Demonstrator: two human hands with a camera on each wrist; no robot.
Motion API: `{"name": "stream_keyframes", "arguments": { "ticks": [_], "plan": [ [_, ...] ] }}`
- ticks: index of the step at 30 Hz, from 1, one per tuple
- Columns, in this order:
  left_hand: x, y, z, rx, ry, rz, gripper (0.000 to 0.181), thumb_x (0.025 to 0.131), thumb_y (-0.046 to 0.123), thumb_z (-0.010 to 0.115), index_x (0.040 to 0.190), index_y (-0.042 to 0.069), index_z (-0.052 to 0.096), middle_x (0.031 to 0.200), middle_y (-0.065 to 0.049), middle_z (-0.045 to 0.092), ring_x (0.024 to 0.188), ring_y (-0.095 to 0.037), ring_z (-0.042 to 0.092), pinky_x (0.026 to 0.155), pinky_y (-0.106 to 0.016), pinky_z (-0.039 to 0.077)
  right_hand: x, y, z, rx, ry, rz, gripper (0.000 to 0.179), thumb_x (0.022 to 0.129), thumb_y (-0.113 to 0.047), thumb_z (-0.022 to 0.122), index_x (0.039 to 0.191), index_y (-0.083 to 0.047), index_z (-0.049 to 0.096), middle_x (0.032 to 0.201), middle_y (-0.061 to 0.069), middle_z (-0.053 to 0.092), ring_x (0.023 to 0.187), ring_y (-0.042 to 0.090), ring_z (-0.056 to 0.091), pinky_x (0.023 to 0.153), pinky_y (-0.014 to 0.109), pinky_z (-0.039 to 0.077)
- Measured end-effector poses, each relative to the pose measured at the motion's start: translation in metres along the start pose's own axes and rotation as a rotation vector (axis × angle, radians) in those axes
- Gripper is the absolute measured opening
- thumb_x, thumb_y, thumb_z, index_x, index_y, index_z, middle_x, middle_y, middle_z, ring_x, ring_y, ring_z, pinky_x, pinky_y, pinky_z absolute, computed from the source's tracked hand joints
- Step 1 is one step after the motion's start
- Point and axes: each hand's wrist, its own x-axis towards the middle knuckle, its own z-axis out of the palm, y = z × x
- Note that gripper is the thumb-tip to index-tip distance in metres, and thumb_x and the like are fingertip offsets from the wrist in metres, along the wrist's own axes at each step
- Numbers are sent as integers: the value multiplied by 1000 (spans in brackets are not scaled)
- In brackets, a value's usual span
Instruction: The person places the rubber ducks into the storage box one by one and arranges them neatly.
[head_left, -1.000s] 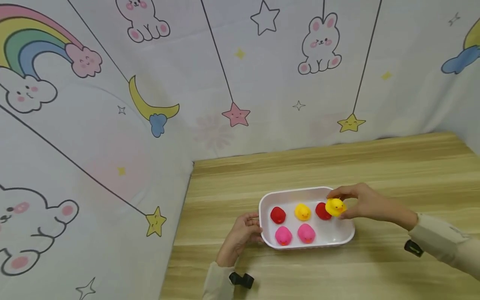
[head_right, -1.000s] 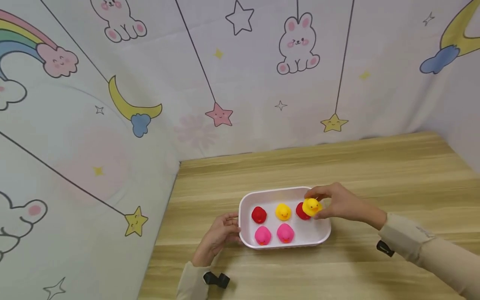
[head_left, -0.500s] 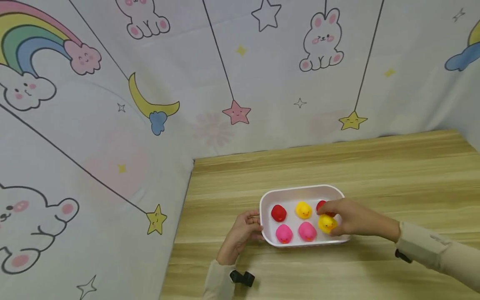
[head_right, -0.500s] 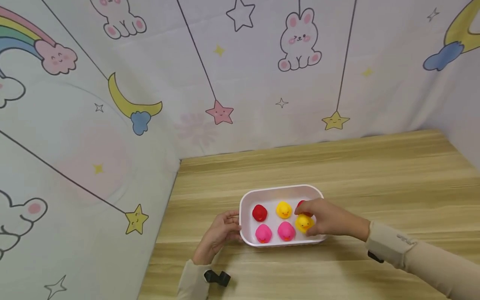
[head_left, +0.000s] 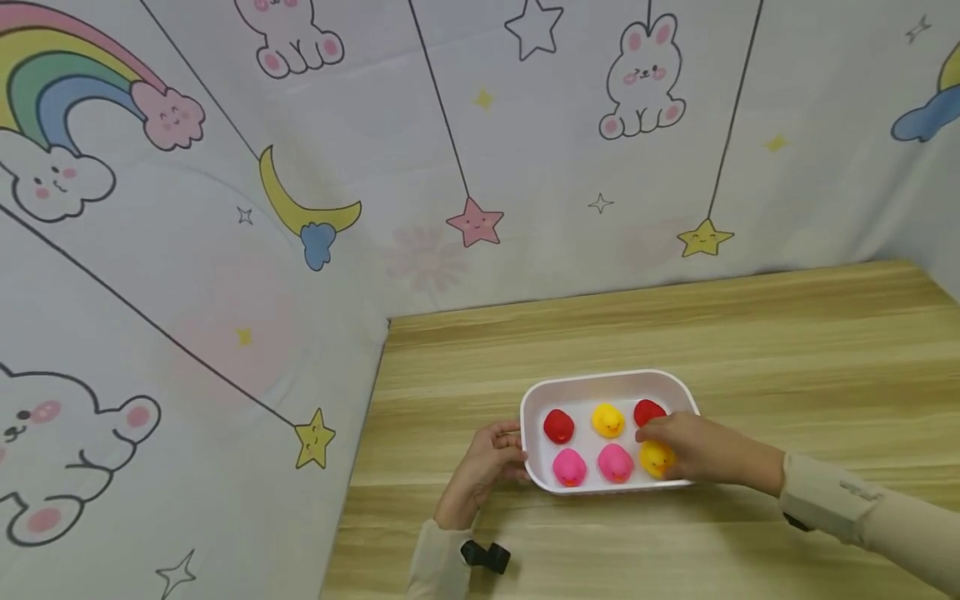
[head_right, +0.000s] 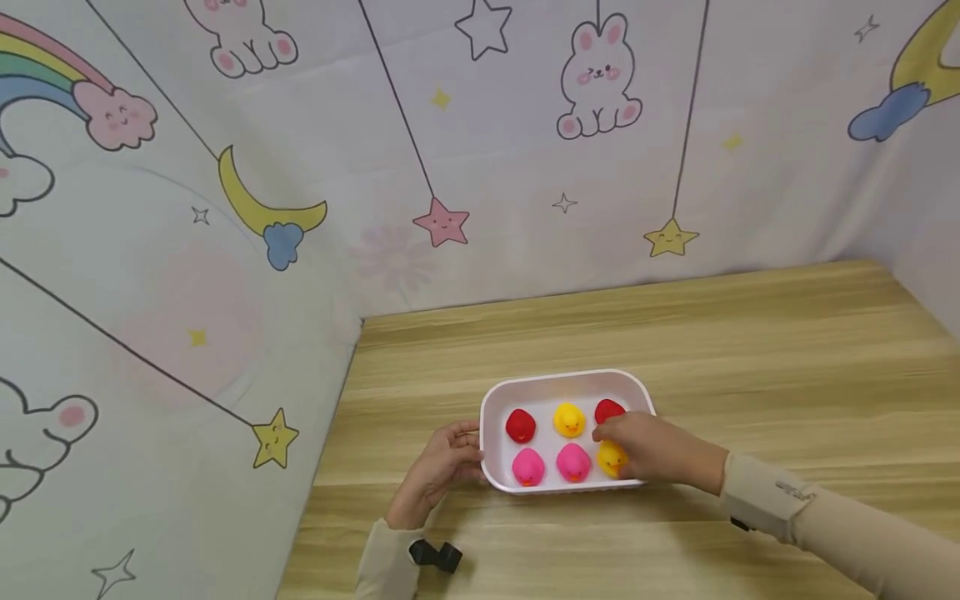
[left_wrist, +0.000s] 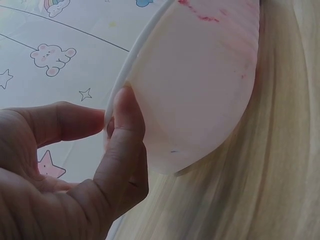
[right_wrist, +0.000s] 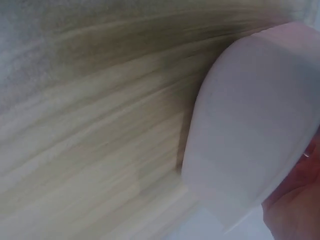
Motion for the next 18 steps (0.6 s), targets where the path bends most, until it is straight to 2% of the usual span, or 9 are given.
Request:
{"name": "stream_keyframes", "arguments": {
  "ticks": [8,14,18],
  "plan": [
    [1,0,-1,3,8,-7,51,79,-16,55,129,-19,43,86,-8,58,65,-12,61,55,-23,60,4,1,-1,-57,-17,-2,43,71,-11,89,109,-1,70,100,5,68,82,15,58,78,36,61],
    [-2,-1,1,9,0,11,53,80,-15,56,130,-22,40,87,-8,59,65,-11,61,56,-23,60,3,1,-2,-66,-38,4,39,71,-3,85,107,-1,71,94,0,66,76,12,56,73,33,60],
    [-5,0,4,28,24,31,52,80,-14,56,130,-21,40,90,-10,59,65,-11,60,56,-23,60,1,2,-5,-45,-43,11,37,71,0,83,106,-2,71,91,-2,65,74,9,53,70,30,59]
  ]
}}
